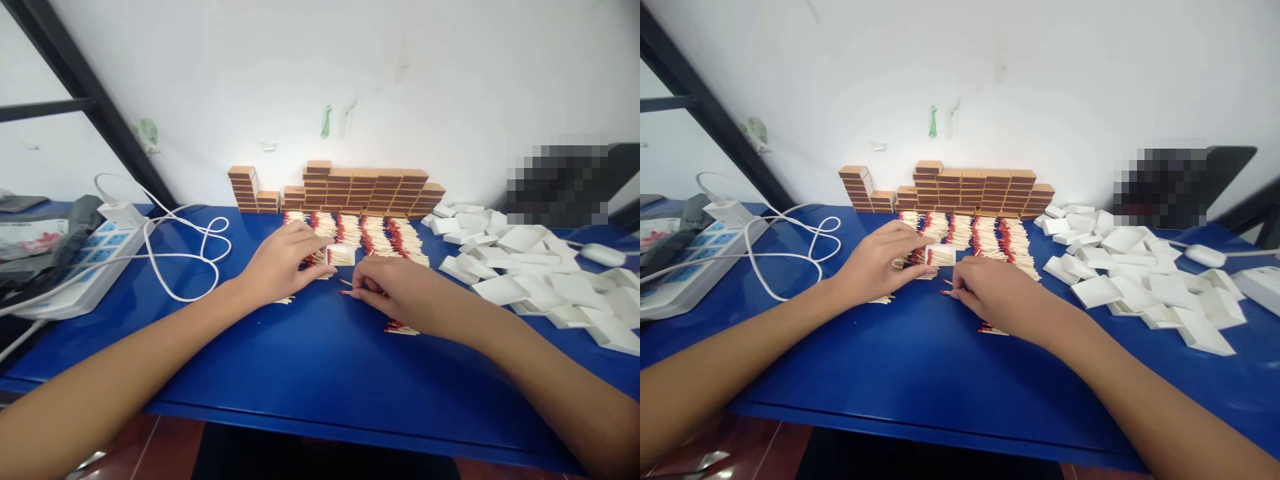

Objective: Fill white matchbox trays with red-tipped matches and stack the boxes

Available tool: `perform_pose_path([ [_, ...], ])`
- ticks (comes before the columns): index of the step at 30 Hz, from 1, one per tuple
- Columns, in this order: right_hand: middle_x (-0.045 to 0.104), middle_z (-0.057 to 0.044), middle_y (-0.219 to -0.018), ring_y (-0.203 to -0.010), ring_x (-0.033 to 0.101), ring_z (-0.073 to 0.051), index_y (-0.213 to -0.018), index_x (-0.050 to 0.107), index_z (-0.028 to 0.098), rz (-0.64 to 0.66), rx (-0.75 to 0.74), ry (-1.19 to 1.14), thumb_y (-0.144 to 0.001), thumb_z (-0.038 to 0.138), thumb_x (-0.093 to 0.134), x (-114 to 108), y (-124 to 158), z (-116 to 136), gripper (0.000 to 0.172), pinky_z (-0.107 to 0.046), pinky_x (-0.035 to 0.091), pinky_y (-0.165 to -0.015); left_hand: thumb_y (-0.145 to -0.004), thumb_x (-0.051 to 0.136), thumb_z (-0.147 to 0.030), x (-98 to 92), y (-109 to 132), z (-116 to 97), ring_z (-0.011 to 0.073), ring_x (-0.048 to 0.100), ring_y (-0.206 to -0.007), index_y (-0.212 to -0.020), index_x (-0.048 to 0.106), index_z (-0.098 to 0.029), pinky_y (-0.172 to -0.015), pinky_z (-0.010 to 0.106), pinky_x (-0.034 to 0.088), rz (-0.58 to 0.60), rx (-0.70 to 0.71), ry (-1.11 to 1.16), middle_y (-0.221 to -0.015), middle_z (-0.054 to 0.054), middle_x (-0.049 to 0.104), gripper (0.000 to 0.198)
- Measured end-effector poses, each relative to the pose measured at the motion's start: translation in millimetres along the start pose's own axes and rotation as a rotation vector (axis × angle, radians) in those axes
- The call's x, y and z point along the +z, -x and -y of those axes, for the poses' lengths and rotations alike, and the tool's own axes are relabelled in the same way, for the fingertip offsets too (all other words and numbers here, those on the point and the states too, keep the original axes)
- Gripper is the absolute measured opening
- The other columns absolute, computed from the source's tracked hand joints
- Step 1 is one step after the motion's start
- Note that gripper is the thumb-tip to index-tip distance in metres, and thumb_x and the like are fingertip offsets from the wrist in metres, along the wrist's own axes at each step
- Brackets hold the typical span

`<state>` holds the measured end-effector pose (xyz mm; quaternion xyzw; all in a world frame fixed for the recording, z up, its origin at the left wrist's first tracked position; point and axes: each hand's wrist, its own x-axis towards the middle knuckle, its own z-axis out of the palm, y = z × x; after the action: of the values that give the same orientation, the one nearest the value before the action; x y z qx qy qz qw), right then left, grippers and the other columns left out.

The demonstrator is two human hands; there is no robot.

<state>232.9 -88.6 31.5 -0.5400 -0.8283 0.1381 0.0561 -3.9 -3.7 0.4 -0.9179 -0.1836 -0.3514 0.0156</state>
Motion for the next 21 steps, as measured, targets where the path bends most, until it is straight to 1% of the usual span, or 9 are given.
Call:
perform_pose_path([
  [5, 0.067, -0.003, -0.088, -0.075, 0.058, -0.017, -0.087, 0.065, 0.021, -0.013, -0.002, 0.011, -0.102, 0.027, 0.061, 1.3, 0.0, -1.6, 0.016, -0.029, 0.038, -0.065, -0.096, 0.077, -0.042, -0.3, -0.4, -1.9, 0.0246, 0.067, -0.097, -0.124, 0.073, -0.014, -0.090, 0.041, 0.059, 0.003, -0.014, -0.001, -0.093, 0.008, 0.075, 0.040],
  [8, 0.068, -0.003, -0.089, -0.075, 0.059, -0.018, -0.088, 0.065, 0.021, -0.029, -0.008, 0.020, -0.101, 0.027, 0.063, 2.2, 0.2, -2.0, 0.014, -0.029, 0.037, -0.065, -0.096, 0.076, -0.042, -0.8, -1.1, -2.7, 0.0246, 0.067, -0.096, -0.123, 0.074, -0.013, -0.090, 0.041, 0.059, 0.000, -0.006, -0.003, -0.093, 0.009, 0.075, 0.040],
  [10, 0.068, -0.004, -0.092, -0.077, 0.060, -0.018, -0.092, 0.065, 0.021, -0.053, -0.002, 0.027, -0.101, 0.030, 0.064, 1.9, 0.4, -2.1, 0.013, -0.030, 0.038, -0.065, -0.096, 0.076, -0.043, -1.2, -1.5, -2.5, 0.0244, 0.067, -0.095, -0.123, 0.074, -0.012, -0.090, 0.041, 0.058, -0.013, 0.009, -0.012, -0.093, 0.009, 0.075, 0.041],
  [12, 0.068, -0.004, -0.094, -0.078, 0.060, -0.019, -0.094, 0.065, 0.021, -0.060, 0.017, 0.030, -0.100, 0.034, 0.065, 1.6, 0.4, -2.8, 0.015, -0.030, 0.038, -0.066, -0.096, 0.077, -0.043, -1.5, -1.8, -2.0, 0.0237, 0.066, -0.094, -0.124, 0.073, -0.012, -0.088, 0.040, 0.058, -0.025, 0.018, -0.025, -0.094, 0.008, 0.076, 0.042],
  [17, 0.068, -0.005, -0.095, -0.080, 0.061, -0.019, -0.092, 0.065, 0.021, -0.026, 0.020, 0.008, -0.105, 0.034, 0.058, 5.0, -0.7, -7.5, 0.019, -0.031, 0.040, -0.068, -0.096, 0.076, -0.043, -0.9, -1.1, -0.3, 0.0232, 0.065, -0.093, -0.125, 0.072, -0.012, -0.087, 0.040, 0.058, -0.043, 0.014, -0.031, -0.094, 0.009, 0.076, 0.042],
  [21, 0.069, -0.006, -0.096, -0.082, 0.063, -0.020, -0.093, 0.064, 0.020, -0.007, 0.005, -0.011, -0.106, 0.032, 0.055, 7.4, -1.2, -8.9, 0.019, -0.033, 0.043, -0.072, -0.097, 0.075, -0.044, -0.1, -0.2, -0.2, 0.0237, 0.066, -0.093, -0.124, 0.073, -0.014, -0.086, 0.040, 0.058, -0.026, -0.008, -0.027, -0.091, 0.008, 0.076, 0.041],
])
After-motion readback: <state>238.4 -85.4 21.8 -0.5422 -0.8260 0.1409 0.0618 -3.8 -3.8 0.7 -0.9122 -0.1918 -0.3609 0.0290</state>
